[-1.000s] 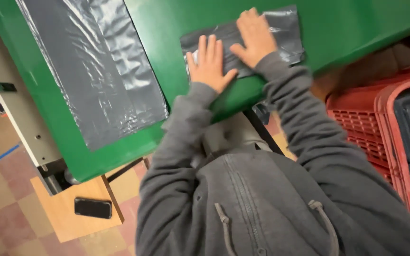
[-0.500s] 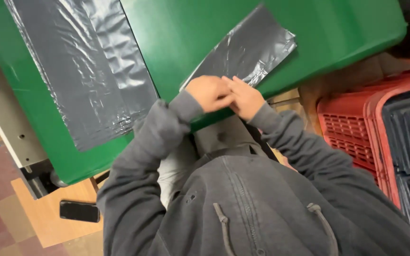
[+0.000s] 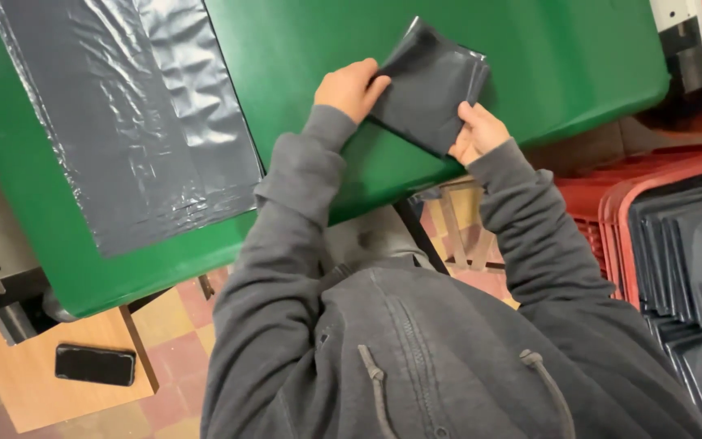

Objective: Folding plastic bags into squares and placing them into a storage crate.

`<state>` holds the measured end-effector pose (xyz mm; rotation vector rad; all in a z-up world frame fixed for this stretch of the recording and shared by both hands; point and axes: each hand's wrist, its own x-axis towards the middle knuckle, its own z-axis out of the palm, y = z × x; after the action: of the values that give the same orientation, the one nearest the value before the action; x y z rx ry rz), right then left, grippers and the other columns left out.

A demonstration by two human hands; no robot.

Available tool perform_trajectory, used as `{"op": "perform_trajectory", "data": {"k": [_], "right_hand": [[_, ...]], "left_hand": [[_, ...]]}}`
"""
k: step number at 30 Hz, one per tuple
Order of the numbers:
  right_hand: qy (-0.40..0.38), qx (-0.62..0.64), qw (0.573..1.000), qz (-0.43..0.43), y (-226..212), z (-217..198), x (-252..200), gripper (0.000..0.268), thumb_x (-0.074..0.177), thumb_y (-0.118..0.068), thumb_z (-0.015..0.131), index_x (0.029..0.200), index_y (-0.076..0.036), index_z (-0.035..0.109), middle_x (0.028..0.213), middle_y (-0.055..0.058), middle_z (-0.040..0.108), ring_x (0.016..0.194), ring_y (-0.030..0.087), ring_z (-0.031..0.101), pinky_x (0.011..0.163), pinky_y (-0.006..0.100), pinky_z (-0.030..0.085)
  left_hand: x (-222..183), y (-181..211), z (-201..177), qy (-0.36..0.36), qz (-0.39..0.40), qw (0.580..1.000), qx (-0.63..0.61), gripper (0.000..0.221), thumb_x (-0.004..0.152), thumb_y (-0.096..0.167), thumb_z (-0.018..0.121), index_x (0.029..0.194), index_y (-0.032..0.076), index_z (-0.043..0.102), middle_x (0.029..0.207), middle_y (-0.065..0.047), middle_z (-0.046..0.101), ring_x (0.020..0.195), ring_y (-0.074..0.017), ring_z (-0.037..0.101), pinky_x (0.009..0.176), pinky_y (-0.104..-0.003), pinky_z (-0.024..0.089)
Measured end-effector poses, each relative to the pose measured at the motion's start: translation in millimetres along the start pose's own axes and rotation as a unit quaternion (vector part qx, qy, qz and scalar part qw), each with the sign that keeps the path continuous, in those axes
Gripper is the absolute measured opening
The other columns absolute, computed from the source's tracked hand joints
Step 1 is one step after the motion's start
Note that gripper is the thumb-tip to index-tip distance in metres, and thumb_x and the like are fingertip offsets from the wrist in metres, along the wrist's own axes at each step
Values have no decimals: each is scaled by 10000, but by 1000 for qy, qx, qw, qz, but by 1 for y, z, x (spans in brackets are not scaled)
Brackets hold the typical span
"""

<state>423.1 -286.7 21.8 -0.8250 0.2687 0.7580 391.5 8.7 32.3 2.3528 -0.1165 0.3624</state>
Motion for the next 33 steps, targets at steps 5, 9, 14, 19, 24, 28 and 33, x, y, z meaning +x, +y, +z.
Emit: {"op": "perform_trajectory", "data": {"k": [5,9,14,19,24,28,33], "right_hand": [[103,-228,968,-4,-27,23,-16,345,1040,-208,457,1357,-85,520,1000,81,545,950,408,708,675,493,620],[186,-422,874,-155,-24,42,-32,229,1066,-168,524,1265,-61,493,947,125,627,686,218,687,495,314,610],[30,-629,618,-471,3,119,-31,113,910,80,670,934,7,588,885,84,579,710,197,504,669,298,457],[-102,-687,565,-445,14,102,33,365,934,-96,599,1259,20,480,1323,229,528,1321,433,513,1089,525,355],[-102,-813,427,-382,28,81,56,673,881,-192,684,1502,4,512,1563,279,434,1441,523,310,1110,687,257],[-107,-840,401,-350,24,89,57,720,1027,-422,565,1602,0,465,1648,273,271,1501,498,152,1143,725,57],[-88,-839,424,-330,38,133,28,706,977,-376,598,1535,49,515,1589,312,329,1467,529,162,1100,763,59]], "left_hand": [[8,9,48,16,-169,979,117,293,952,436,597,979,146,567,914,-78,744,753,-395,709,657,-515,563],[11,0,80,163,-66,952,250,275,898,377,674,917,138,541,713,-50,645,448,-283,608,441,-428,489],[13,2,89,191,-41,922,333,263,869,409,688,894,182,559,728,-18,602,531,-256,588,541,-429,440],[33,-11,99,120,-117,948,271,246,879,395,599,903,163,519,710,-66,694,566,-335,681,506,-505,503],[-6,-3,58,58,-195,963,178,188,937,375,480,1042,222,516,945,-41,723,734,-349,746,570,-547,569],[-93,26,-99,168,-24,945,279,525,794,477,738,1174,151,582,1167,-60,582,1050,-290,553,784,-463,456],[-234,-53,-162,14,-195,941,278,1119,850,891,644,1624,134,362,1687,-122,165,1532,-415,36,1087,-848,116]]}}
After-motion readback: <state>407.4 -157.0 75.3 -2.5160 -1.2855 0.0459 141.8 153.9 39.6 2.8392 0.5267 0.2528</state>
